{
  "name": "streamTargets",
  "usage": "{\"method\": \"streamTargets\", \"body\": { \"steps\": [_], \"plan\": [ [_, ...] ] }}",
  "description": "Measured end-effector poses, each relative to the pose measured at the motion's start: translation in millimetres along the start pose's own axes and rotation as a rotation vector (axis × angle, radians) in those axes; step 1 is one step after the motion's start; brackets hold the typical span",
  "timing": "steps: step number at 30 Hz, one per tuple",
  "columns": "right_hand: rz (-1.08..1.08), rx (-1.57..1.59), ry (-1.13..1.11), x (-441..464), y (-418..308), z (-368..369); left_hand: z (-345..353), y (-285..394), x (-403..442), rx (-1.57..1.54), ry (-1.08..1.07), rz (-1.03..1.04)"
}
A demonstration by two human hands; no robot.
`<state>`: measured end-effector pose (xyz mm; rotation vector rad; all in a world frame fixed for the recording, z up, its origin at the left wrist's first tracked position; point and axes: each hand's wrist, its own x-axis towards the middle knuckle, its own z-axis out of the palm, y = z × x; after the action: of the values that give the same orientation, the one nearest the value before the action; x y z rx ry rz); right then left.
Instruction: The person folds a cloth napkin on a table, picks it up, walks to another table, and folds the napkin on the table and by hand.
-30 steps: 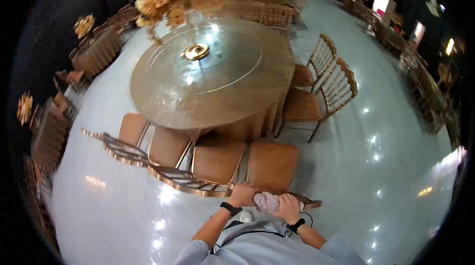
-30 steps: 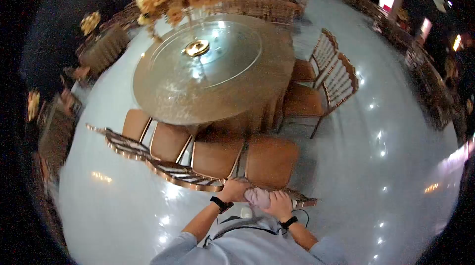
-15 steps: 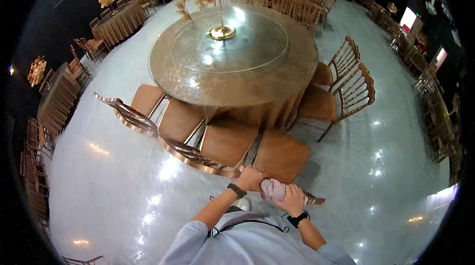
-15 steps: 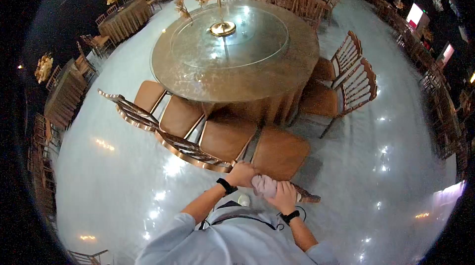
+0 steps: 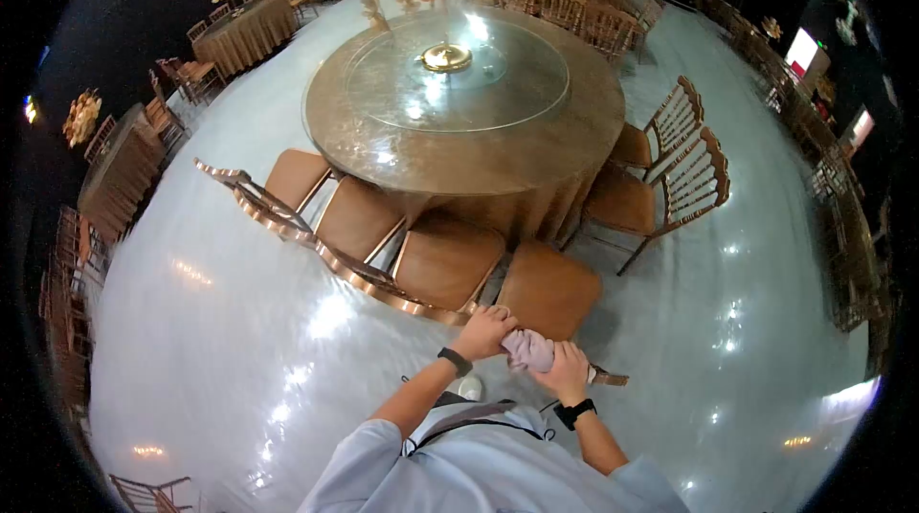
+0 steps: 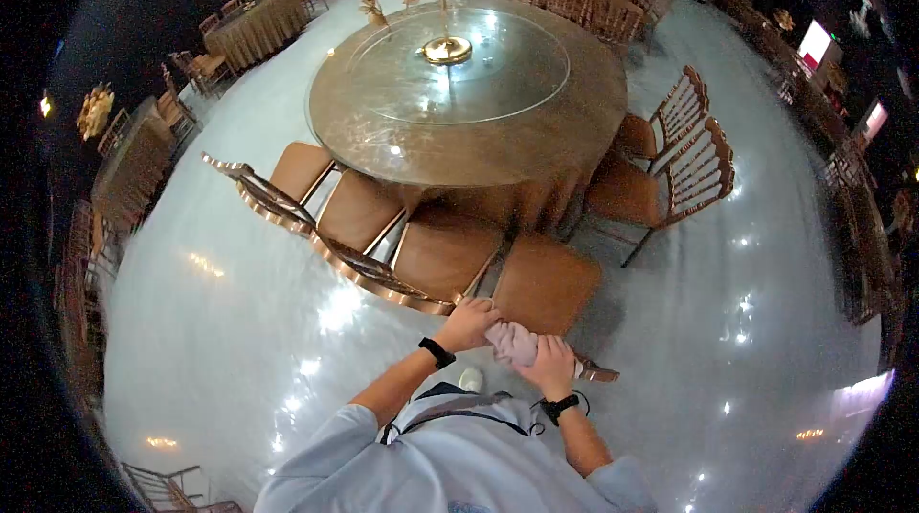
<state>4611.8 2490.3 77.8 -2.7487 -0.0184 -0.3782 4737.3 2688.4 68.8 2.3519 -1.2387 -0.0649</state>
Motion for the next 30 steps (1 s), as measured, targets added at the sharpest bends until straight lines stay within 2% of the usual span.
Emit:
{"method": "streamTargets", "body": {
  "steps": [2, 5, 14, 17, 19, 23, 27, 29, 30],
  "plan": [
    [-0.002, -0.039, -0.020, -1, 4, 3, 3, 12, -11, 0.153, 0.197, -0.018],
    [-0.016, -0.051, -0.024, 1, 0, -1, 24, 28, -30, 0.271, 0.282, -0.127],
    [-0.080, -0.013, -0.100, -2, 10, -2, 57, 81, -98, 0.045, 0.220, -0.392],
    [-0.111, 0.040, -0.130, 0, -1, -9, 33, 100, -104, -0.035, 0.285, -0.373],
    [-0.158, 0.103, -0.026, 0, -10, -11, 20, 107, -107, -0.030, 0.401, -0.317],
    [-0.161, 0.237, -0.055, 16, -47, -16, -1, 90, -111, -0.115, 0.401, -0.358],
    [-0.199, 0.231, -0.051, 48, -88, 20, -25, 34, -127, 0.008, 0.445, -0.356],
    [-0.266, 0.148, -0.007, 68, -109, 50, -40, 9, -142, 0.030, 0.580, -0.347],
    [-0.275, 0.125, -0.080, 80, -128, 56, -45, -6, -152, 0.037, 0.564, -0.383]
  ]
}}
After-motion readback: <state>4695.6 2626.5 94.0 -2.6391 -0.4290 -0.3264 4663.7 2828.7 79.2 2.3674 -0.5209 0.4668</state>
